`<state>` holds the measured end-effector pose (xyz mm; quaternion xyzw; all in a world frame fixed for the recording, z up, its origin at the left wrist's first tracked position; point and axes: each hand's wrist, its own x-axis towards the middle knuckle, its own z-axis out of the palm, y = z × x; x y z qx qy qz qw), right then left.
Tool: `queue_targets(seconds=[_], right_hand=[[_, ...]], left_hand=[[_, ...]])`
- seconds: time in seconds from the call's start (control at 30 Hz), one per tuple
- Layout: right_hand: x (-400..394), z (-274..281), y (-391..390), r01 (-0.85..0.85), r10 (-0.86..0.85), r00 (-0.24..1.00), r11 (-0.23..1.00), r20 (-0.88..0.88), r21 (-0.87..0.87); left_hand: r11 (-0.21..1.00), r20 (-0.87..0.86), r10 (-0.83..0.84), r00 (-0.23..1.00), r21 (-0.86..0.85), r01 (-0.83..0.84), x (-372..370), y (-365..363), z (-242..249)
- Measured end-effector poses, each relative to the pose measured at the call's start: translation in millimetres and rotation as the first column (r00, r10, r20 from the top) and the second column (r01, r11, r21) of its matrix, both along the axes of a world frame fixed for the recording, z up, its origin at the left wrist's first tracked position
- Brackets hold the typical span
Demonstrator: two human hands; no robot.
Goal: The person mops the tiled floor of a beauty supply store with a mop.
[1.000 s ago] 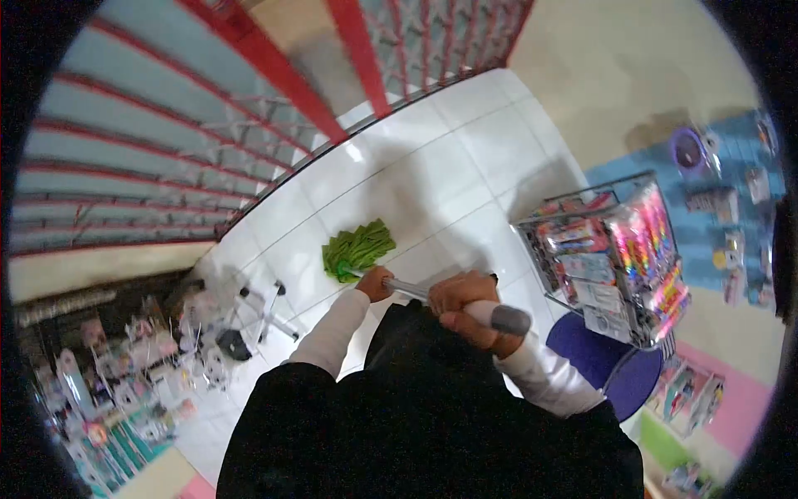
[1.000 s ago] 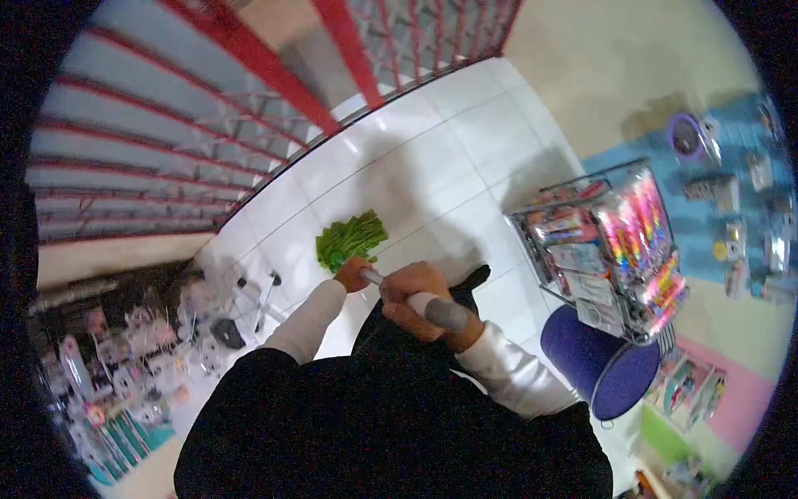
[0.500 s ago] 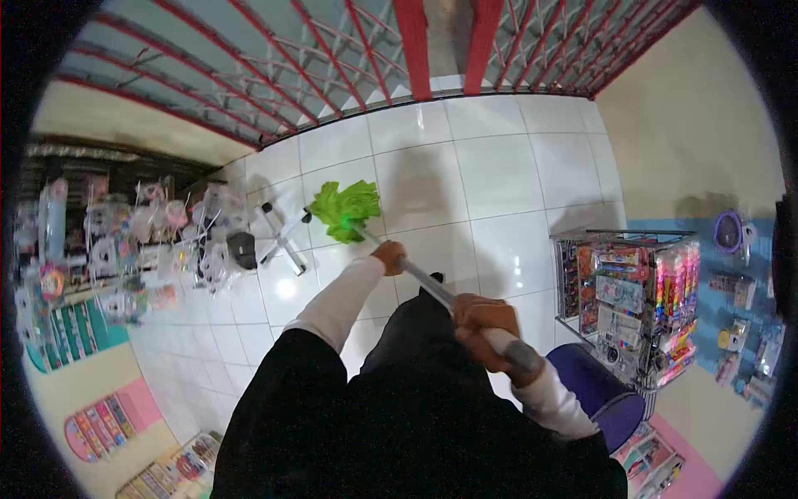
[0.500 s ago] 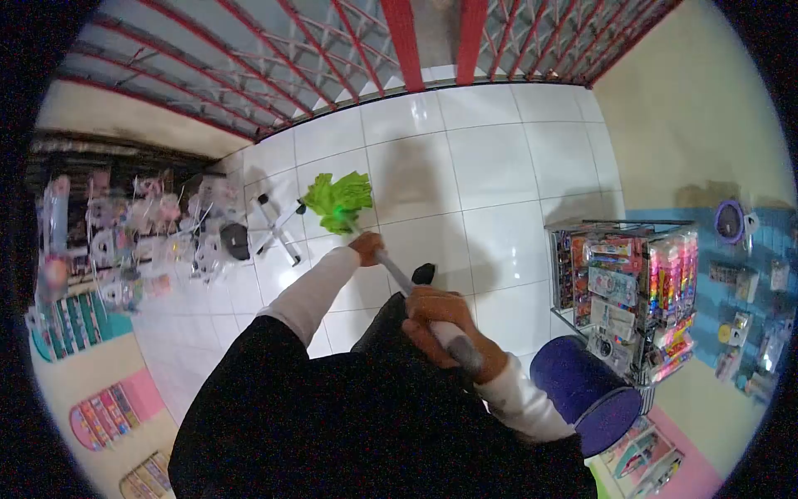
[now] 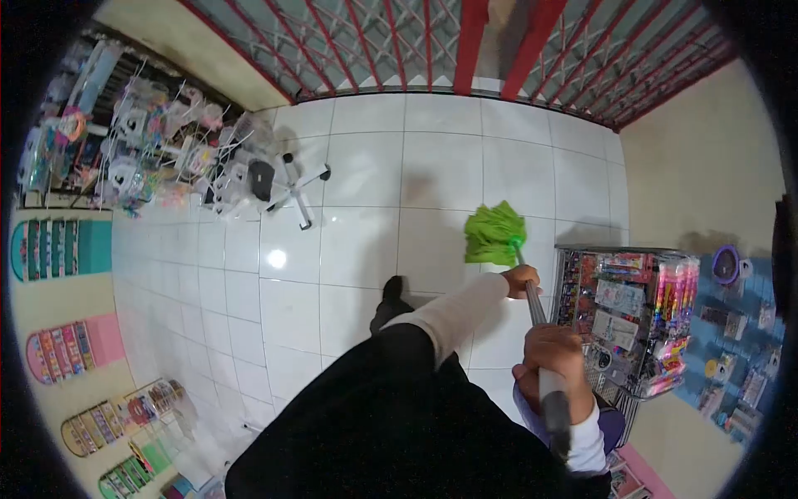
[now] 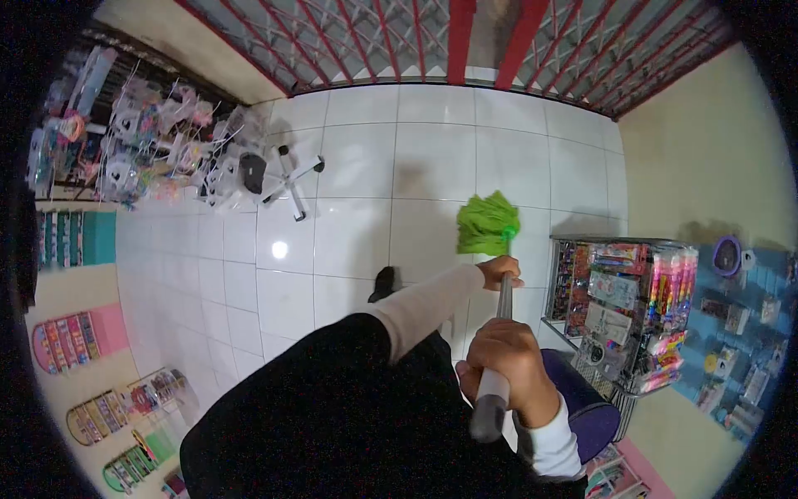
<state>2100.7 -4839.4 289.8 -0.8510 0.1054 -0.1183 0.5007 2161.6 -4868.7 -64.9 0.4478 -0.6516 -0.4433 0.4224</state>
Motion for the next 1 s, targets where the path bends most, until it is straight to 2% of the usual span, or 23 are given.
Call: queue_targets(seconds=[0.07,0.1,0.13,0.17,0.2,0.27,0.3,0.4,0.43,0.5,0.53,0.6,0.67,0.73,0.77,0.8,0.83,0.87,1.0], right_hand=[[0,-10,8,-0.076,0.077,0.997,0.995,0.009,-0.063],[-6,-20,13,-0.007,0.011,0.998,0.998,0.061,-0.06],[-6,-13,13,0.0,0.008,0.998,0.991,0.06,-0.133],[-6,-11,18,0.111,-0.1,0.988,0.99,0.118,-0.092],[-7,-10,24,0.215,-0.205,0.964,0.976,0.169,-0.043],[-8,-10,28,0.265,-0.317,0.908,0.941,0.272,0.213],[-1,-4,28,0.252,-0.331,0.891,0.93,0.311,0.268],[29,2,38,0.196,-0.355,0.867,0.888,0.349,0.417],[45,-3,46,0.196,-0.362,0.847,0.893,0.389,0.405],[75,-14,67,0.148,-0.35,0.848,0.878,0.398,0.455],[91,-20,80,0.126,-0.346,0.848,0.867,0.402,0.482],[132,-34,117,0.11,-0.364,0.809,0.865,0.461,0.49],[162,-55,147,0.002,-0.287,0.833,0.857,0.473,0.516],[191,-76,175,-0.071,-0.173,0.849,0.898,0.499,0.434],[203,-86,189,-0.077,-0.146,0.867,0.905,0.476,0.419],[215,-94,203,-0.084,-0.118,0.884,0.912,0.452,0.402],[231,-103,220,-0.093,-0.14,0.858,0.904,0.495,0.417],[244,-110,233,-0.1,-0.166,0.83,0.896,0.533,0.433],[243,-104,247,-0.142,-0.072,0.866,0.914,0.496,0.38]], left_hand=[[0.996,-0.074,0.023,0.997,-0.084,-0.029,-5,3,-9],[0.995,-0.093,0.054,0.994,-0.08,-0.062,-8,4,-12],[0.993,-0.112,0.083,0.99,-0.073,-0.092,-8,7,-10],[0.991,-0.132,0.11,0.985,-0.065,-0.12,-6,12,-8],[0.994,-0.074,0.112,0.991,0.0,-0.112,1,18,4],[0.984,0.044,0.108,0.993,0.135,-0.113,28,33,36],[0.979,0.195,0.083,0.977,0.169,-0.117,39,41,38],[0.949,0.301,0.152,0.941,0.221,-0.224,89,83,48],[0.942,0.346,0.159,0.925,0.228,-0.247,108,100,45],[0.873,0.347,0.21,0.914,0.354,-0.336,159,142,61],[0.864,0.377,0.213,0.901,0.358,-0.354,183,162,56],[0.881,0.377,0.24,0.895,0.302,-0.363,232,204,40],[0.899,0.371,0.284,0.884,0.219,-0.38,280,246,13],[0.908,0.366,0.321,0.874,0.142,-0.393,328,284,-3],[0.897,0.411,0.314,0.856,0.168,-0.41,351,301,-16],[0.897,0.461,0.363,0.81,0.061,-0.437,368,317,-12],[0.891,0.408,0.404,0.819,0.027,-0.453,387,331,-32],[0.888,0.506,0.287,0.813,0.177,-0.424,401,338,-30],[0.913,0.538,0.265,0.8,0.128,-0.388,403,358,-47]])
